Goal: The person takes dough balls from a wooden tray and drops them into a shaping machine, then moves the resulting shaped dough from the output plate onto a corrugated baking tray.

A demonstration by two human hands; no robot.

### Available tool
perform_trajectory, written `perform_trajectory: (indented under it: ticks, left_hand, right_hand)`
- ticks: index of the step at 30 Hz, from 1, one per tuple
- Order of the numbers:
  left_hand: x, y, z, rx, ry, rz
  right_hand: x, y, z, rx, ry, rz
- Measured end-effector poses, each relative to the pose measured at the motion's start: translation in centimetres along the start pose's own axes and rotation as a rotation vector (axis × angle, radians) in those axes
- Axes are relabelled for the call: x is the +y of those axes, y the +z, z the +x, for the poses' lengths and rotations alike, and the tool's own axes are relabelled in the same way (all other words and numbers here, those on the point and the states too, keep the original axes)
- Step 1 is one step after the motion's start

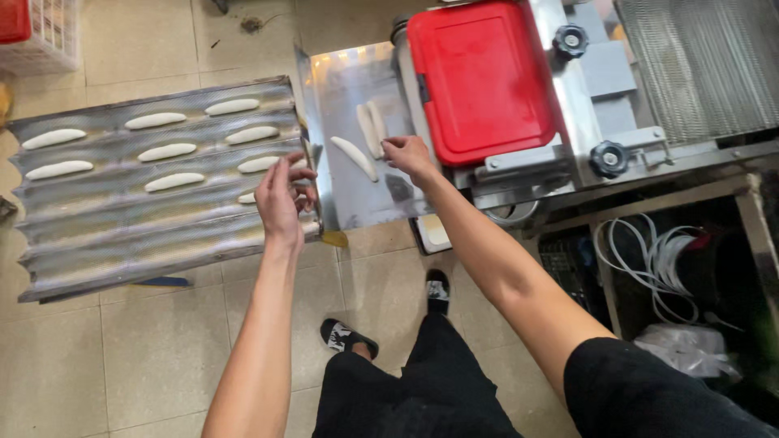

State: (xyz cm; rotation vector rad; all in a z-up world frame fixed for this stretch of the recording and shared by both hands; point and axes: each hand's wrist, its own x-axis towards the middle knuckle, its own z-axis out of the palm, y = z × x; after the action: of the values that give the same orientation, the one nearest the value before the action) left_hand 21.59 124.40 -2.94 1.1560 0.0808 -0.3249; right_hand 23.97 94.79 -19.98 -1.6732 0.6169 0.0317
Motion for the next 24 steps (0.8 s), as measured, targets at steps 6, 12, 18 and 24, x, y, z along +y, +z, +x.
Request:
perform_trajectory:
  ticks: [6, 12, 18, 24]
  left_hand:
    - [-2.2, -9.2, 3.9, -0.005, -0.109, 0.133]
    - [-5.8, -11.0, 10.2, -0.055, -0.231, 0.191]
    - [-6.8, -12.0, 15.7, -0.138, -0.468, 0.111]
    - [-5.1, -24.0, 21.5, -0.165, -0.608, -0.266]
  right_hand:
    - [5.8, 5.0, 10.9, 0.498, 0.037, -0.446]
    - [3.5, 7.8, 10.9, 0.512, -0.08, -0.441]
    - [-4.6, 11.5, 6.3, 0.185, -0.412, -0.251]
    - [-12.6, 27.6, 1.3, -0.46, -0.17, -0.187]
